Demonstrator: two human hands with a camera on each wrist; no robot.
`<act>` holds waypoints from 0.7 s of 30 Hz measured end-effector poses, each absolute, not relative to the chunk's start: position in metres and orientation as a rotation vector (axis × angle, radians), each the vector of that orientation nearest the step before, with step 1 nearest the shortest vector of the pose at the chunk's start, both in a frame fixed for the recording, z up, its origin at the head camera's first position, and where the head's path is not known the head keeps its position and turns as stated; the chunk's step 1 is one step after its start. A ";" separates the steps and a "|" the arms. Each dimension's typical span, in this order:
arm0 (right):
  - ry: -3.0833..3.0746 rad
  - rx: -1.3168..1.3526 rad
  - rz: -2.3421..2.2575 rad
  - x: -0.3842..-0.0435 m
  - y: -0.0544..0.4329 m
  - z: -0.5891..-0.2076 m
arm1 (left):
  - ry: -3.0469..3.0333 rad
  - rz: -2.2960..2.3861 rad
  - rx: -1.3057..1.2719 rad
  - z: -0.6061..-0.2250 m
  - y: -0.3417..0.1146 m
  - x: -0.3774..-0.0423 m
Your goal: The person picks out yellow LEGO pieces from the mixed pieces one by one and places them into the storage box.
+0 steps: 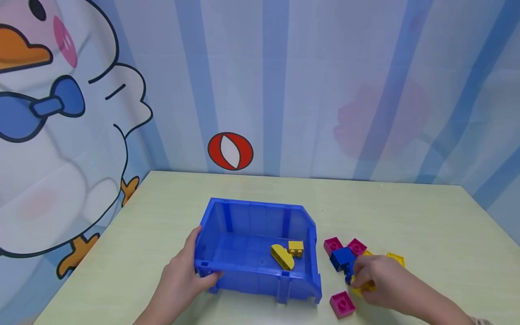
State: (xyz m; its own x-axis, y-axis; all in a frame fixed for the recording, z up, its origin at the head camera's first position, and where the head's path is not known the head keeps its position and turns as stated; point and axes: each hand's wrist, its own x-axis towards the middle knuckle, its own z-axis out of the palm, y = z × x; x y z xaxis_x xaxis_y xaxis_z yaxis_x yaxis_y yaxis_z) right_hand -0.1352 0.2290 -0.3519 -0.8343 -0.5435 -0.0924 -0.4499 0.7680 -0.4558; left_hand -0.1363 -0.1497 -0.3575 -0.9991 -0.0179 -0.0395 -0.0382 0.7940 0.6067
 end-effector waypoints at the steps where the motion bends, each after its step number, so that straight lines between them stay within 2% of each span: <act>1: 2.754 -0.794 -0.618 -0.136 0.229 -0.351 | 2.944 0.997 -0.048 -0.358 -0.150 -0.136; 21: 2.797 -0.883 -0.543 -0.140 0.226 -0.338 | 2.969 0.999 -0.020 -0.358 -0.149 -0.135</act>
State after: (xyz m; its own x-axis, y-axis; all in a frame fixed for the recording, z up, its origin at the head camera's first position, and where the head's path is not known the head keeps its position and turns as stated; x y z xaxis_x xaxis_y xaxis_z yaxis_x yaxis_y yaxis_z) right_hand -0.1400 0.2258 -0.3384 -0.8133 -0.5805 -0.0410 -0.5229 0.7599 -0.3861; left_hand -0.1353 -0.1495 -0.3578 -0.9999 -0.0091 -0.0126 -0.0149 0.7966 0.6044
